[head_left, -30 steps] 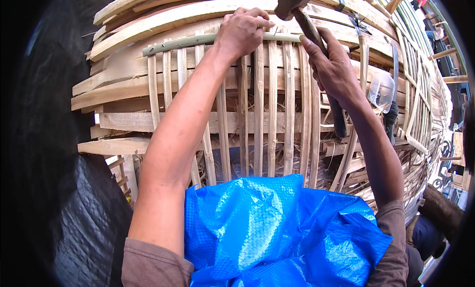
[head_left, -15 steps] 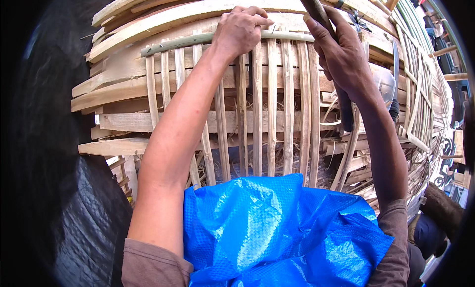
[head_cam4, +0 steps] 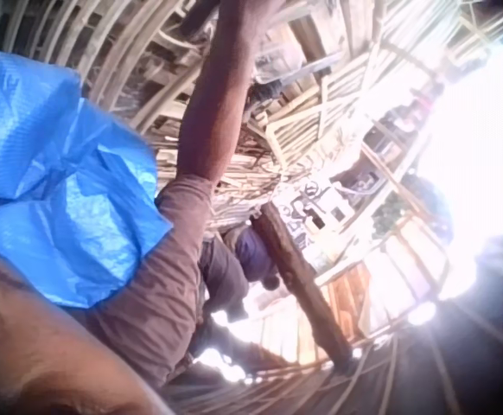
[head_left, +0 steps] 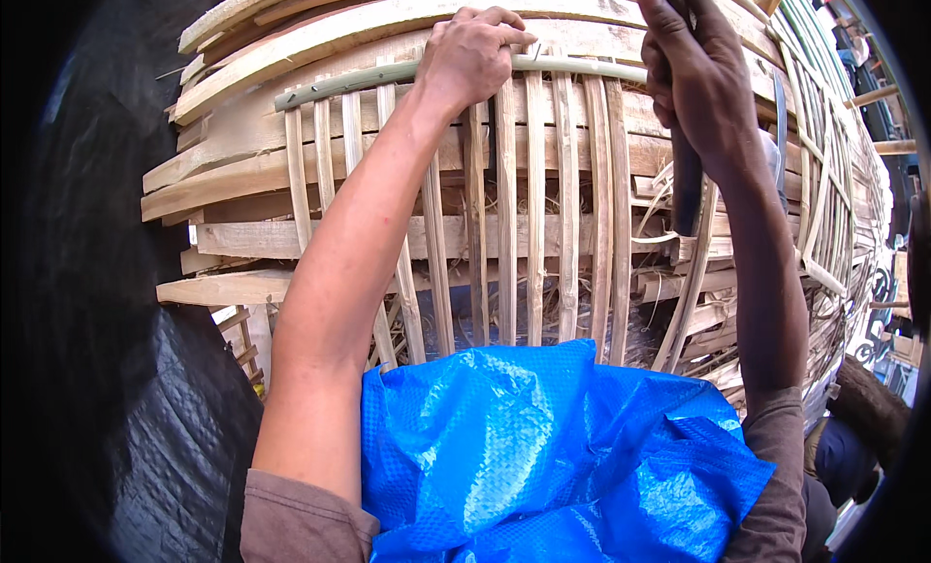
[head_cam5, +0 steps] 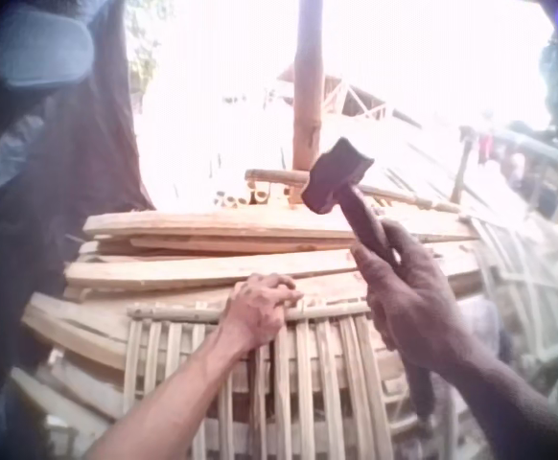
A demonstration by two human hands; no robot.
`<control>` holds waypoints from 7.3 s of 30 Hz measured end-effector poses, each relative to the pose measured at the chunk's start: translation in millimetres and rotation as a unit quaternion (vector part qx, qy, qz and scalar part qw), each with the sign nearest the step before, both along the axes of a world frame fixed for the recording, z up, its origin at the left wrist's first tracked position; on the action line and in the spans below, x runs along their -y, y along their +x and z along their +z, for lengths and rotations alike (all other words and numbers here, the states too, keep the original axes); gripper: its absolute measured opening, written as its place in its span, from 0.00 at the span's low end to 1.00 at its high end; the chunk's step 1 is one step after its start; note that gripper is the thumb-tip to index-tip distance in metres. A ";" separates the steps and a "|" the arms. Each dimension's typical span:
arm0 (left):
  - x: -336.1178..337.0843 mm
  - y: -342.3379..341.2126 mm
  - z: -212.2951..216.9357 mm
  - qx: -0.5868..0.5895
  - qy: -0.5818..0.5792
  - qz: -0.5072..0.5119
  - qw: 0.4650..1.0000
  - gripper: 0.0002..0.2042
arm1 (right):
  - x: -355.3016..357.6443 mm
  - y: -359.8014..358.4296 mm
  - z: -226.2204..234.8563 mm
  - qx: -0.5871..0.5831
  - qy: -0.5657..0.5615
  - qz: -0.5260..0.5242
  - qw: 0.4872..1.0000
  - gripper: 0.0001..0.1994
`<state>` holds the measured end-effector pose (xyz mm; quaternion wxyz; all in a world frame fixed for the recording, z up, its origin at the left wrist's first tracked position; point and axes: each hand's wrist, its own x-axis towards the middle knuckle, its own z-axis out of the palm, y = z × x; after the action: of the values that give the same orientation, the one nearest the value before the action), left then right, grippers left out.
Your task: The person builds a bamboo structure by aligning thin bamboo slats against a crossbeam and hammering nails into them.
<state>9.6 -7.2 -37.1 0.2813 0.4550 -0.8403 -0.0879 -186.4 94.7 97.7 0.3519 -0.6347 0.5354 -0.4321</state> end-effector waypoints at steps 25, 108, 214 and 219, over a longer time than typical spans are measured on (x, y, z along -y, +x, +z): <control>1.6 3.7 -3.9 -0.011 -0.013 0.005 1.000 0.15 | -6.8 3.6 -10.4 -0.185 -0.194 -0.054 0.962 0.15; -7.6 -5.4 15.8 0.048 0.024 0.041 0.998 0.18 | -20.1 23.6 24.4 -0.180 -0.143 -0.058 0.972 0.18; -5.8 1.3 -3.0 0.032 -0.111 -0.038 0.993 0.26 | -158.4 -33.6 -88.4 0.015 0.217 -0.087 0.972 0.20; -6.7 1.5 -0.9 0.045 -0.117 -0.037 0.991 0.25 | -164.3 -38.2 -93.0 0.027 0.187 -0.098 0.977 0.21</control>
<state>11.1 -0.6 -38.0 0.2909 0.3907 -0.8731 0.0218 -224.6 259.0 4.7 0.4345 -0.4902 0.6569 -0.3734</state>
